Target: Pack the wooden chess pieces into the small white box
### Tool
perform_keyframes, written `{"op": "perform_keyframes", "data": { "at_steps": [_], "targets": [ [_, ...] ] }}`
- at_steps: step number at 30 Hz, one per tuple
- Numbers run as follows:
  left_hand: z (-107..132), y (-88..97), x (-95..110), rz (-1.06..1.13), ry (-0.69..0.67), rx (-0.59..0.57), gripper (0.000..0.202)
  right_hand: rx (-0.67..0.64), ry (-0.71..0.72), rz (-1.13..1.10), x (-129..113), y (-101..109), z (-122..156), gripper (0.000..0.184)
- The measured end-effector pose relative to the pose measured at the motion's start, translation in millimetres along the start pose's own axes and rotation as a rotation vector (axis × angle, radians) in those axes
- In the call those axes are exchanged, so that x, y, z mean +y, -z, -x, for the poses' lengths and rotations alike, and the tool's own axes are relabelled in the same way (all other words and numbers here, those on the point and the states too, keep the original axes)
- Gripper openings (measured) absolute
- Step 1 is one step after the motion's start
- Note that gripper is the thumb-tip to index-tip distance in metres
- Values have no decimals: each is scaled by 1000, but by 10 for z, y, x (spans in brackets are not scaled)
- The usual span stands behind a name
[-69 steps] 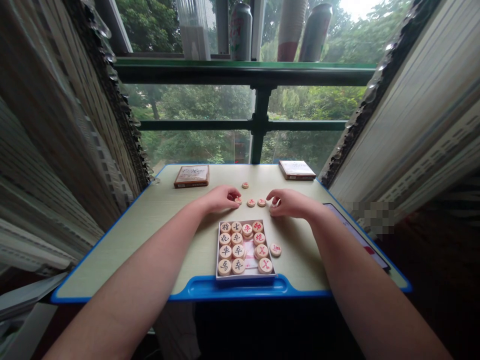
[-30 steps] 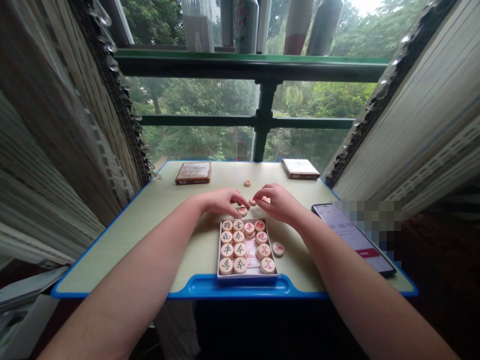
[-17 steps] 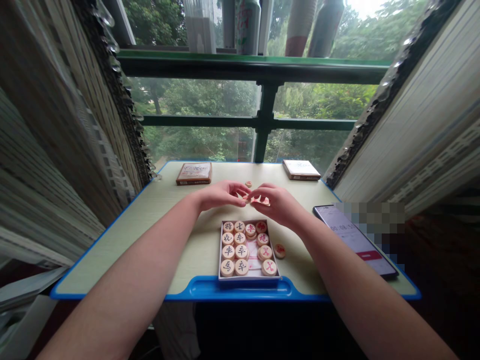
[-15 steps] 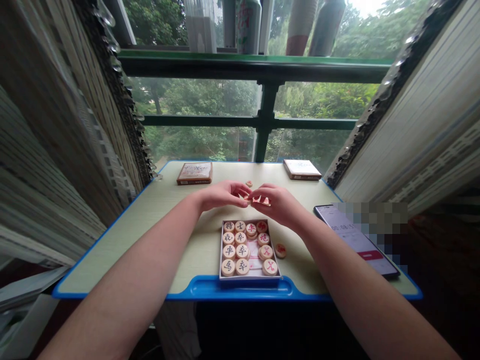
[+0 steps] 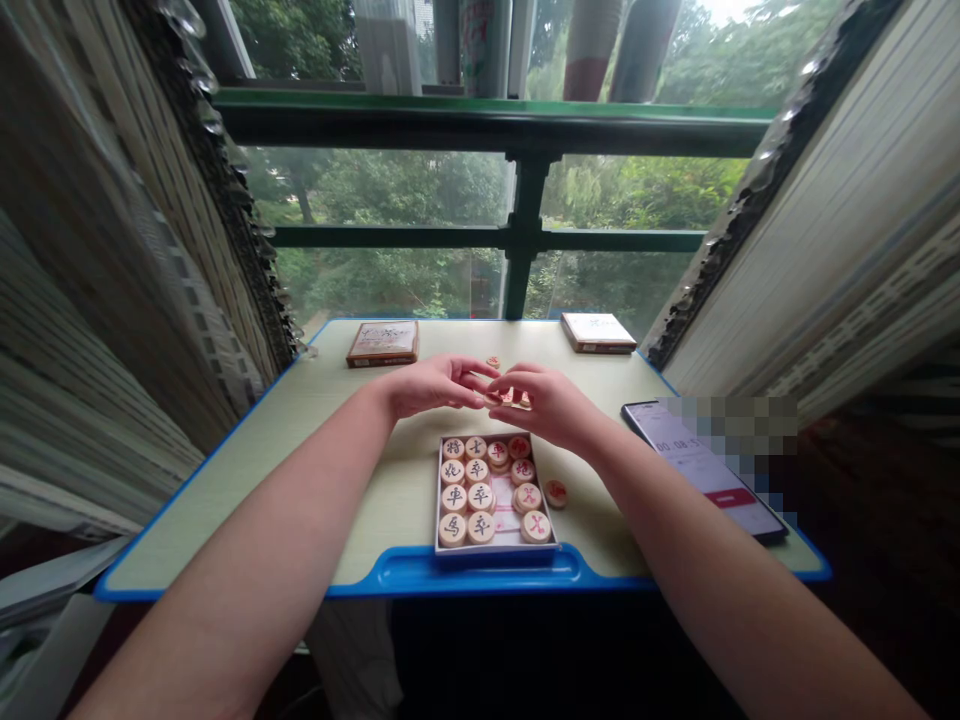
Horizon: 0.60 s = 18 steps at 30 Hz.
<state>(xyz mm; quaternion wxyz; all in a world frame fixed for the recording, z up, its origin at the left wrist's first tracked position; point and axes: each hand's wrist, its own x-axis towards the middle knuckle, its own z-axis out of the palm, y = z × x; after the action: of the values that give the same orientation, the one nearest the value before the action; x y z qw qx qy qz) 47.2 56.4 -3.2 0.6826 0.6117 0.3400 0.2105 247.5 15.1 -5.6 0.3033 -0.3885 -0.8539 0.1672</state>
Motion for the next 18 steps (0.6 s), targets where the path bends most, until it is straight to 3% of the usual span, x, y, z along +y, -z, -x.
{"op": "perform_keyframes", "data": {
  "at_steps": [6, 9, 14, 18],
  "targets": [
    [0, 4, -6, 43, 6, -73, 57, -80, -26, 13, -72, 49, -5, 19],
    [2, -2, -5, 31, 25, -109, 58, -180, -54, 47, -169, 103, 24, 16],
    [11, -14, 16, -13, -45, -26, 55, -445, -34, 154, -404, 216, 127, 17],
    [19, -32, 24, -61, -39, 24, 52, -517, -12, 235, -507, 228, 185, 21]
  ]
}}
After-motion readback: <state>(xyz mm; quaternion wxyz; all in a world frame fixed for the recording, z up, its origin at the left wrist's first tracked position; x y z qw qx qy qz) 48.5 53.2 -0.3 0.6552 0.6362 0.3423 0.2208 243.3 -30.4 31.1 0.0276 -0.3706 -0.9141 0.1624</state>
